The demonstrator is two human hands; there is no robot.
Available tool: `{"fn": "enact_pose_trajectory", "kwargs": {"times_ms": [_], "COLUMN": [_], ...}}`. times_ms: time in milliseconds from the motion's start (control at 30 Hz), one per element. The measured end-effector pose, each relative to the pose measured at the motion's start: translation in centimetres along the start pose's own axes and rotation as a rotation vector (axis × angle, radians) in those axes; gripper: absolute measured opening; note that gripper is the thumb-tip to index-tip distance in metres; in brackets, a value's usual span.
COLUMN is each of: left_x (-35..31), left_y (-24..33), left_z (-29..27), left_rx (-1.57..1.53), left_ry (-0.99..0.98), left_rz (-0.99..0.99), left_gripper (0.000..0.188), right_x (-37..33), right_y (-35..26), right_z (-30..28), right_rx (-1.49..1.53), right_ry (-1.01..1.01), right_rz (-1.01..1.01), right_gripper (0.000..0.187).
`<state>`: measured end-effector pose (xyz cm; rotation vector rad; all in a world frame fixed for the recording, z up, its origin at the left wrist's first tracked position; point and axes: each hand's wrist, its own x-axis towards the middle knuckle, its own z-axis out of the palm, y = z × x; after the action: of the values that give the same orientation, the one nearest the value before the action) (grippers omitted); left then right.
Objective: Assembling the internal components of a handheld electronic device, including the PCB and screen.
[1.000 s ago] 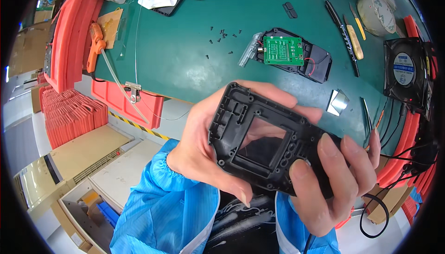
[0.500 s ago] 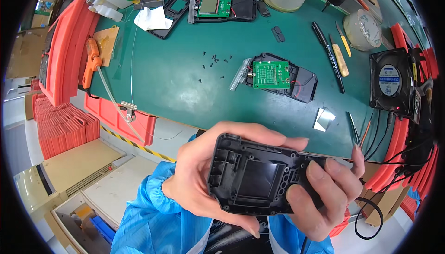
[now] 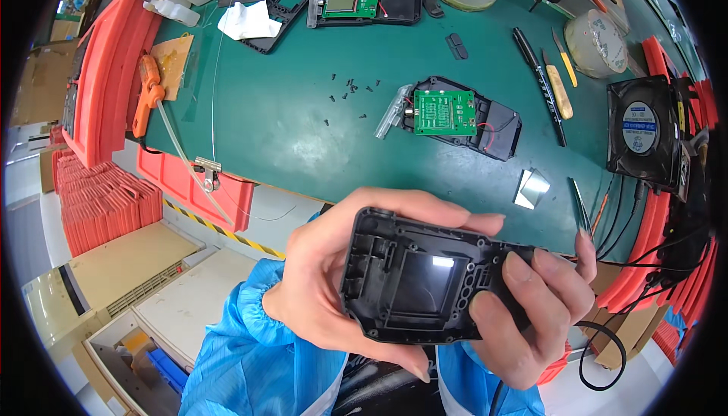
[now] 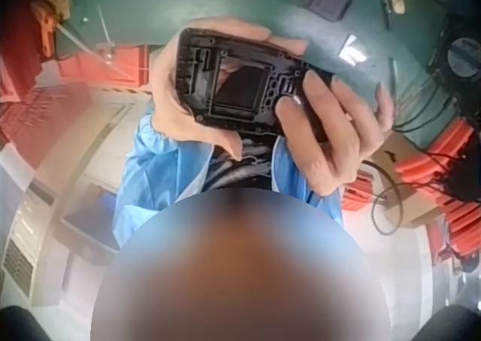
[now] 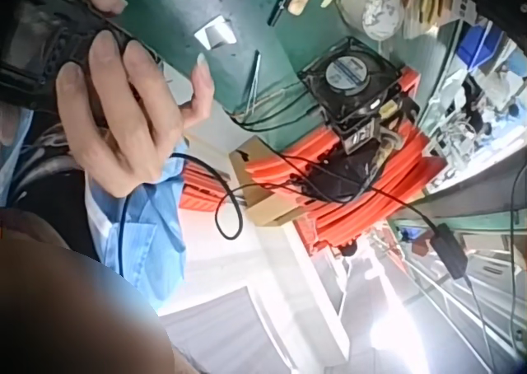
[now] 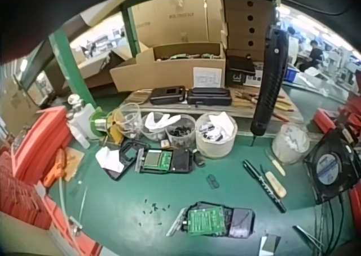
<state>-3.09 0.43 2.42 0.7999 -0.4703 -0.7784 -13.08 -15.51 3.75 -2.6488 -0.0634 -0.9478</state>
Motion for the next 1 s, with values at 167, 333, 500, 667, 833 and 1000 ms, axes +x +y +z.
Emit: {"fn": "enact_pose_trajectory", "kwargs": {"times_ms": [167,333,500,667,833,1000], "left_x": [0.3,0.3,0.2,0.1,0.1,0.3], "left_y": [0.0,-0.2,-0.2,-0.5,-1.0,-0.8], "left_z": [-0.2,-0.7,-0.6,-0.6,-1.0,-1.3], "left_rx": [0.078,0.135,0.102,0.07,0.032,0.073], "left_ry": [-0.045,-0.086,-0.018,0.026,0.077,-0.031], "left_rz": [0.058,0.13,0.057,0.023,0.051,0.083], "left_gripper": [0.095,0.097,0.1,0.1,0.093,0.09], "right_x": [-0.5,-0.2,-0.2,0.0,-0.1,-0.1], "right_y": [0.8,0.5,0.4,0.1,0.2,0.2], "right_z": [0.1,0.1,0.4,0.2,0.7,0.1], "right_rx": [0.047,0.046,0.039,0.045,0.016,-0.003], "right_ry": [0.052,0.027,0.017,-0.006,-0.019,-0.036], "right_rz": [-0.071,-0.06,-0.044,-0.025,-0.051,-0.059], "right_gripper": [0.016,0.017,0.014,0.013,0.012,0.012]}}
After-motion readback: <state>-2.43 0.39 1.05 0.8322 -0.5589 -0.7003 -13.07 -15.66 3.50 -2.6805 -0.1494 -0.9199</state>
